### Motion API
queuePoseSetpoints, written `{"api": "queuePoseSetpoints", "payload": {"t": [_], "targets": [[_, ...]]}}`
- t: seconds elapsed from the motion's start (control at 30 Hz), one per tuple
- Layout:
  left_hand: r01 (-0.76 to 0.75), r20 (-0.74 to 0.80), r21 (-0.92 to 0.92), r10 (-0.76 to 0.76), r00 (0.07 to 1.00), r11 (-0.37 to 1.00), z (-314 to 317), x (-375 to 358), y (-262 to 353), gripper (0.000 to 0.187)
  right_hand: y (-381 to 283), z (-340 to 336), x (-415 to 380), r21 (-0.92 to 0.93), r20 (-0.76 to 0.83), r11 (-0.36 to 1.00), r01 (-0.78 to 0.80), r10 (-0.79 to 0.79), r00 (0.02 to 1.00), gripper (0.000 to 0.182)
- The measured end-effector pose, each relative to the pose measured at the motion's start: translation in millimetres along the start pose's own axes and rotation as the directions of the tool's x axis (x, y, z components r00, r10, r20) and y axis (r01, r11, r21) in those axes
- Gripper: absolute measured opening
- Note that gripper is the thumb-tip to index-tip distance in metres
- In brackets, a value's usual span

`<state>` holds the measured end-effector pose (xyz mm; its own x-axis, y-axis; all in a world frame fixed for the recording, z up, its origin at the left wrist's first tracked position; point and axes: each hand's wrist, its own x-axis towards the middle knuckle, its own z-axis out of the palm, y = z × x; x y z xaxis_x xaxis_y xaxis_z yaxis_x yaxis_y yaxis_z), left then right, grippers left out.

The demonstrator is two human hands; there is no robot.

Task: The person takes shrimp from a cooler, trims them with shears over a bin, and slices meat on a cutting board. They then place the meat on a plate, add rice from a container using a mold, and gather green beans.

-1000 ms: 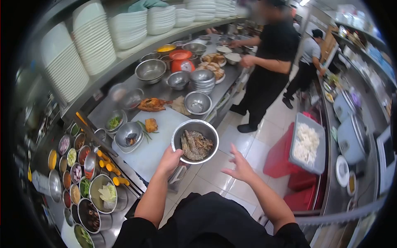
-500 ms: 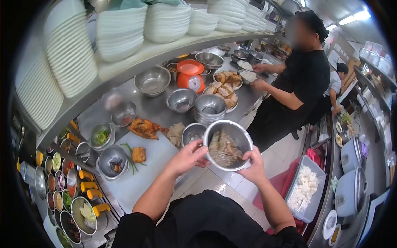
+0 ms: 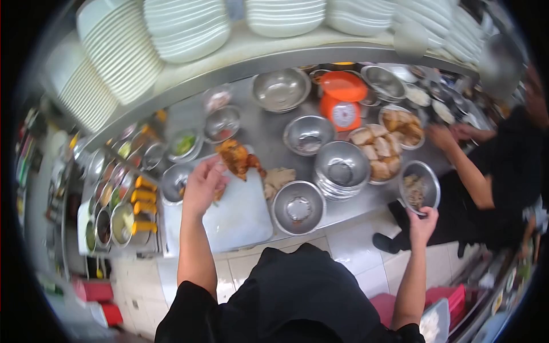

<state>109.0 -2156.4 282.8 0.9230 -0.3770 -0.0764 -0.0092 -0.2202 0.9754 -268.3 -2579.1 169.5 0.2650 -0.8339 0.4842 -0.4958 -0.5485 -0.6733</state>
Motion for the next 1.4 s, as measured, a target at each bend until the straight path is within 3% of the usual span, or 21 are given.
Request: {"api": "queuePoseSetpoints", "payload": {"t": [0.1,0.17,0.3,0.37,0.43,0.5,0.57,0.63,0.67,0.73,0.77,0.8,0.87,0.9,0.97,1.07,1.17,1.23,1.3,1.37,1.4], "targets": [[-0.03,-0.283,0.094,0.056,0.957,0.995,-34,-15,-23,0.042,68,28,41,-0.055,0.001,0.998,0.027,-0.027,1.0,0.036],[0.064,-0.39,0.156,0.002,0.921,0.986,-48,-36,-30,0.04,87,48,64,0.083,0.017,0.992,-0.095,0.094,0.995,0.032],[0.27,-0.572,0.388,0.0,0.82,0.881,-73,-80,-62,0.039,133,77,103,-0.039,0.144,0.996,-0.084,0.088,0.986,0.031],[0.408,-0.607,0.45,-0.063,0.792,0.795,-85,-98,-78,0.04,158,94,117,0.186,0.231,0.964,-0.188,0.143,0.962,0.038],[0.469,-0.637,0.564,-0.003,0.771,0.679,-99,-109,-90,0.035,160,98,121,0.362,0.278,0.912,-0.192,0.091,0.956,0.053],[0.51,-0.633,0.649,0.029,0.774,0.564,-112,-111,-93,0.032,147,90,122,0.335,0.235,0.934,-0.127,0.047,0.971,0.066],[0.524,-0.619,0.72,0.08,0.782,0.454,-136,-101,-89,0.024,144,77,126,-0.006,0.24,1.0,0.022,-0.019,0.97,0.073],[0.563,-0.628,0.732,0.06,0.776,0.384,-167,-89,-83,0.021,162,76,139,-0.102,0.239,0.984,0.147,-0.119,0.964,0.079],[0.518,-0.558,0.802,0.064,0.827,0.298,-188,-80,-89,0.02,157,72,143,-0.274,0.198,0.944,0.184,-0.132,0.971,0.083],[0.394,-0.403,0.91,0.053,0.914,0.126,-227,-63,-106,0.018,147,55,158,-0.246,0.38,0.966,-0.078,0.17,0.909,0.071],[0.31,-0.311,0.95,0.009,0.95,0.021,-235,-58,-106,0.018,129,48,161,-0.208,0.462,0.962,-0.18,0.258,0.848,0.066],[0.214,-0.218,0.974,-0.049,0.975,-0.079,-239,-52,-110,0.018,113,43,152,-0.044,0.379,0.998,-0.052,0.065,0.923,0.058],[0.017,-0.058,0.978,-0.196,0.979,-0.206,-243,-44,-130,0.02,43,41,134,0.043,0.314,0.999,-0.017,0.003,0.95,0.05],[0.027,-0.048,0.987,-0.127,0.991,-0.161,-244,-42,-135,0.019,5,45,123,0.115,0.32,0.993,-0.021,-0.017,0.947,0.047],[0.028,-0.025,0.997,0.036,0.999,-0.074,-245,-35,-121,0.019,-94,62,89,0.222,0.306,0.953,0.204,-0.267,0.914,0.045],[0.031,-0.009,0.996,0.238,0.971,-0.088,-258,-16,-102,0.019,-226,90,34,0.324,0.427,0.93,0.173,-0.307,0.851,0.037],[0.197,-0.205,0.979,0.233,0.951,0.057,-289,14,-130,0.019,-328,115,-20,0.391,0.497,0.893,0.222,-0.408,0.766,0.031],[0.277,-0.287,0.957,0.12,0.951,0.089,-292,20,-127,0.021,-374,125,-49,0.36,0.537,0.894,0.265,-0.431,0.725,0.03],[0.394,-0.398,0.902,-0.013,0.917,0.176,-293,25,-128,0.022,-389,144,-68,0.481,0.565,0.846,0.229,-0.498,0.658,0.033],[0.33,-0.303,0.93,-0.171,0.938,0.164,-294,19,-101,0.023,-402,156,-82,0.47,0.588,0.836,0.284,-0.537,0.606,0.033],[0.33,-0.31,0.932,-0.143,0.94,0.151,-299,24,-107,0.022,-408,159,-85,0.494,0.593,0.812,0.311,-0.576,0.563,0.033]]}}
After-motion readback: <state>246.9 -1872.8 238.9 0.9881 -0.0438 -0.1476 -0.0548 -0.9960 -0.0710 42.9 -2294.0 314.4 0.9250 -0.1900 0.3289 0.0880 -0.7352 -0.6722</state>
